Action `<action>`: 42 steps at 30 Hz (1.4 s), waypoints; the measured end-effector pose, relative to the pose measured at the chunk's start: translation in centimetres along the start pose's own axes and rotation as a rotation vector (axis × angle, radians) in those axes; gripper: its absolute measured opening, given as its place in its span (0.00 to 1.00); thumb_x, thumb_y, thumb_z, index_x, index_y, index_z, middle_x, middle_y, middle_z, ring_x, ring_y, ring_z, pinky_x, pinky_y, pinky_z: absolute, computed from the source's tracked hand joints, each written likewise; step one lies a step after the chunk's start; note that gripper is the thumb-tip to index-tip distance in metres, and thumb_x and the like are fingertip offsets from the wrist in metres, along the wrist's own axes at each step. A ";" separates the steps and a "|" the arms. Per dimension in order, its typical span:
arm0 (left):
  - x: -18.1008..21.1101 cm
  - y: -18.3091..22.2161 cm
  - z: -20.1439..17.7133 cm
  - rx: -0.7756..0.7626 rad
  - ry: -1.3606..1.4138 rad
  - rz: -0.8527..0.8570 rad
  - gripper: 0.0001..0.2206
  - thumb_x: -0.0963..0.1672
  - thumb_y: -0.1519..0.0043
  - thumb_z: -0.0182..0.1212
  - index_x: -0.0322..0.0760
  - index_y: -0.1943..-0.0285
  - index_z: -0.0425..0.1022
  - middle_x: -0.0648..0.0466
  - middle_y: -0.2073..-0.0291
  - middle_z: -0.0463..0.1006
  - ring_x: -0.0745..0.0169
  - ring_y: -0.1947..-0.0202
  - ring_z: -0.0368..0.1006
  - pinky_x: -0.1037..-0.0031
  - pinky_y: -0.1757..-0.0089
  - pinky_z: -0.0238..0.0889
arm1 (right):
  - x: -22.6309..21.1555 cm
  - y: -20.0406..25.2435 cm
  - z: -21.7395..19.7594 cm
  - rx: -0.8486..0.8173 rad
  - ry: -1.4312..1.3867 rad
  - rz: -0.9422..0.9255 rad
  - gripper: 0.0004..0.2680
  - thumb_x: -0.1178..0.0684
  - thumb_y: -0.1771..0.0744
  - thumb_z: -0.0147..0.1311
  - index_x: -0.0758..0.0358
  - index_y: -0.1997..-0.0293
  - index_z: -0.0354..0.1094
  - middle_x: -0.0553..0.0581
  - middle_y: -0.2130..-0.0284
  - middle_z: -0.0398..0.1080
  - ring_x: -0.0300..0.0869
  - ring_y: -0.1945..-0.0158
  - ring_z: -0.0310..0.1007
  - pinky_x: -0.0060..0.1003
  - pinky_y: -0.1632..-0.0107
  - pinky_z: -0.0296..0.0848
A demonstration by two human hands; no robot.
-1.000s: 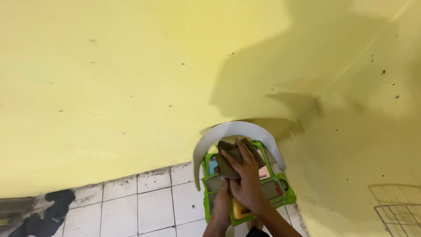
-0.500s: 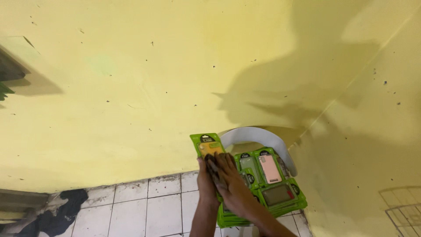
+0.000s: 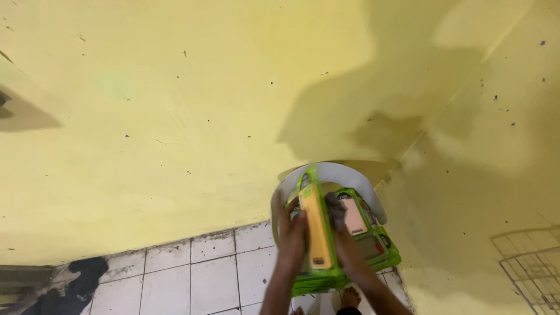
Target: The person wipes the plastic packaging of several phone cases with a cloth and then hangs them on a wall-mounted wire grid. The person repeats this process for multiple cases, moving from a stack on a chair to the display rack.
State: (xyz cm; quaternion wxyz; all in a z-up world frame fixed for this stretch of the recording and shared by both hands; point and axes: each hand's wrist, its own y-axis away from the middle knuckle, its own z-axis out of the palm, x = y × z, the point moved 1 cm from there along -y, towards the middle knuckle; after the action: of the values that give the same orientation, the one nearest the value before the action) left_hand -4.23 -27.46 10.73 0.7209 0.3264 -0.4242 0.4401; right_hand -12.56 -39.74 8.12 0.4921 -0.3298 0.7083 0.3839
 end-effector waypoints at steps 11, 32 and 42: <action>-2.6 4.5 -0.2 -0.314 0.557 -0.399 0.32 0.56 0.29 0.34 0.33 0.21 0.50 0.40 0.29 0.63 0.45 0.32 0.64 0.58 0.37 0.61 | -11.2 0.5 2.1 0.100 0.411 -0.620 0.23 0.54 0.31 0.43 0.56 0.24 0.50 0.64 0.22 0.38 0.66 0.21 0.28 0.60 0.26 0.35; 2.6 0.1 -2.1 -0.026 0.746 -0.170 0.35 0.60 0.30 0.31 0.33 0.25 0.56 0.36 0.36 0.67 0.41 0.40 0.66 0.55 0.43 0.64 | -11.9 6.8 5.1 -0.224 0.629 -0.585 0.21 0.52 0.31 0.44 0.57 0.26 0.56 0.58 0.25 0.50 0.66 0.22 0.36 0.60 0.25 0.35; -1.2 -3.5 -3.5 -0.084 0.646 0.009 0.29 0.54 0.23 0.35 0.21 0.29 0.60 0.36 0.45 0.74 0.43 0.52 0.71 0.56 0.49 0.67 | -8.8 7.3 2.3 -0.117 0.290 -0.530 0.28 0.68 0.43 0.49 0.61 0.35 0.67 0.66 0.35 0.66 0.57 0.31 0.64 0.50 0.35 0.66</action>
State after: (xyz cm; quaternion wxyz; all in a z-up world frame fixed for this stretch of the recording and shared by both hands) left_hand -0.17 -26.36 7.81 0.8292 0.1378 -0.1929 0.5062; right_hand -15.06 -33.37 17.58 0.4491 -0.5822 0.6371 0.2312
